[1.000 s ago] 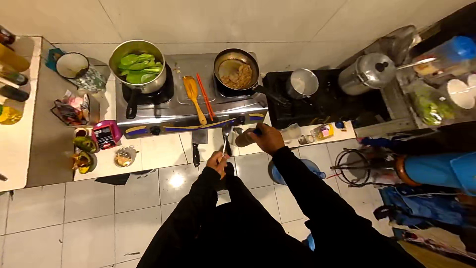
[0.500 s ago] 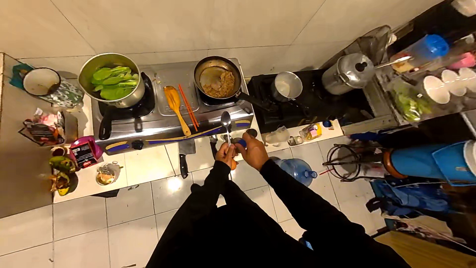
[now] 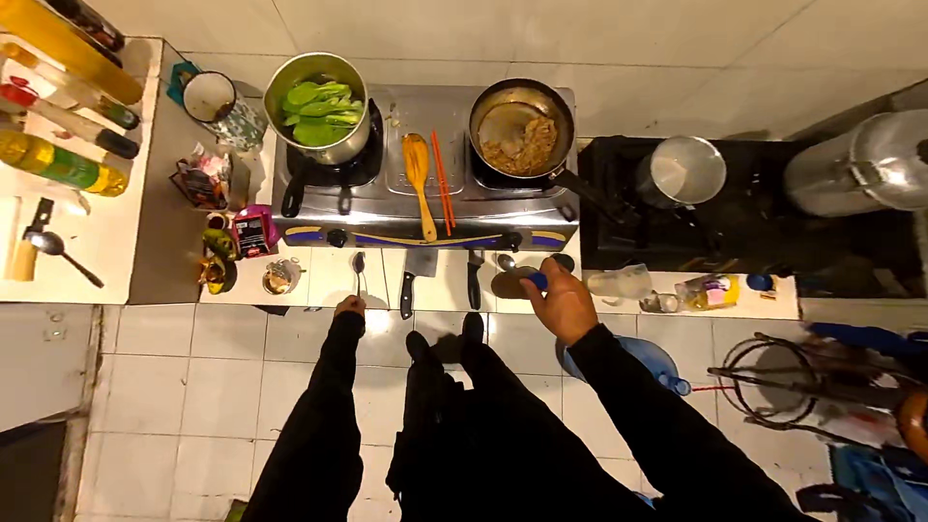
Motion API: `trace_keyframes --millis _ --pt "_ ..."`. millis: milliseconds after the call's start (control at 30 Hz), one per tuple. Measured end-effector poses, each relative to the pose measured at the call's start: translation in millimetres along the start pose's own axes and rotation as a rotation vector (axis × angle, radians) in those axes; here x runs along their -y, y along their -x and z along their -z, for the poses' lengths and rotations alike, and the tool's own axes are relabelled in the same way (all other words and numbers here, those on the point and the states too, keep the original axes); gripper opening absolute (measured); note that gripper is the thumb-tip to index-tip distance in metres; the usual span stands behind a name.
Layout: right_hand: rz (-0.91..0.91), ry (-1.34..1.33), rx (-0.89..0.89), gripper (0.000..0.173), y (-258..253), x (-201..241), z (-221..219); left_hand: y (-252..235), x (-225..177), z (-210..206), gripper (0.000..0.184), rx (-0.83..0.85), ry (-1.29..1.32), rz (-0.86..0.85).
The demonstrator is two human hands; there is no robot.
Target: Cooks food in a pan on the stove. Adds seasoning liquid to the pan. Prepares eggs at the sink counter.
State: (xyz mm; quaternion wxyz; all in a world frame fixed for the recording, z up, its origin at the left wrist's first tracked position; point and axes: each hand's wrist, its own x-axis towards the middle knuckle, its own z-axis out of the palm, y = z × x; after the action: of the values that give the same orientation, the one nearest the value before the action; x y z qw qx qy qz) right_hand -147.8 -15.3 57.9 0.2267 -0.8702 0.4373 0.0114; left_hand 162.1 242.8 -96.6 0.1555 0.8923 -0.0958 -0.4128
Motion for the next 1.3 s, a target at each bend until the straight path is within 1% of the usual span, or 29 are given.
trace_keyframes --millis 67,167,200,300,367,400,433,500,567,633,667,733,833,967,1067,1100,1167,1233,1300 --pt "-0.004 0.037 0.038 0.038 1 -1 3 -16 -1 2 0.037 0.013 -0.145 -0.015" --pt "-0.013 0.075 0.08 0.049 2 -2 7 -15 -17 9 0.044 -0.001 -0.313 0.052" --pt "-0.013 0.082 0.086 0.051 0 -1 9 -15 -21 13 0.047 -0.028 -0.338 0.08" --pt "-0.007 0.105 0.088 0.05 -2 2 11 -20 -20 21 0.06 -0.097 -0.332 0.157" --pt "0.01 0.117 0.082 0.048 -1 3 10 -15 -19 30 0.064 -0.118 -0.338 0.169" --pt "0.013 0.121 0.082 0.047 -1 3 10 -7 -23 34 0.065 -0.114 -0.358 0.134" --pt "0.017 0.116 0.074 0.047 -1 2 10 7 -31 36 0.065 -0.11 -0.359 0.058" --pt "0.028 0.099 0.049 0.047 -1 1 9 51 -58 27 0.061 -0.103 -0.287 -0.152" --pt "0.028 0.093 0.05 0.047 0 1 9 90 -94 -3 0.061 -0.061 -0.23 -0.353" --pt "0.024 0.088 0.057 0.048 1 0 9 114 -132 -42 0.058 -0.018 -0.14 -0.57" --pt "0.031 0.086 0.048 0.048 2 0 9 123 -151 -59 0.056 0.016 -0.089 -0.654" --pt "0.032 0.085 0.047 0.047 3 -1 8 136 -184 -88 0.053 0.064 -0.022 -0.758" --pt "0.025 0.072 0.057 0.046 5 -1 9 143 -209 -113 0.059 0.086 -0.037 -0.797" --pt "0.032 0.062 0.029 0.046 7 -7 5 149 -219 -129 0.06 0.081 -0.07 -0.802" --pt "0.119 0.057 0.027 0.038 6 -10 8 150 -223 -133 0.058 0.055 -0.078 -0.806" --pt "0.162 0.057 0.06 0.036 5 -9 12 149 -224 -132 0.059 0.043 -0.089 -0.803" --pt "0.257 0.058 0.181 0.035 4 -6 27 153 -225 -129 0.064 0.055 -0.118 -0.766" --pt "0.358 0.074 0.306 0.042 -1 -6 40 154 -227 -128 0.066 0.069 -0.145 -0.729" --pt "0.47 0.065 0.369 0.043 -7 -14 44 153 -227 -129 0.062 0.062 -0.152 -0.727"
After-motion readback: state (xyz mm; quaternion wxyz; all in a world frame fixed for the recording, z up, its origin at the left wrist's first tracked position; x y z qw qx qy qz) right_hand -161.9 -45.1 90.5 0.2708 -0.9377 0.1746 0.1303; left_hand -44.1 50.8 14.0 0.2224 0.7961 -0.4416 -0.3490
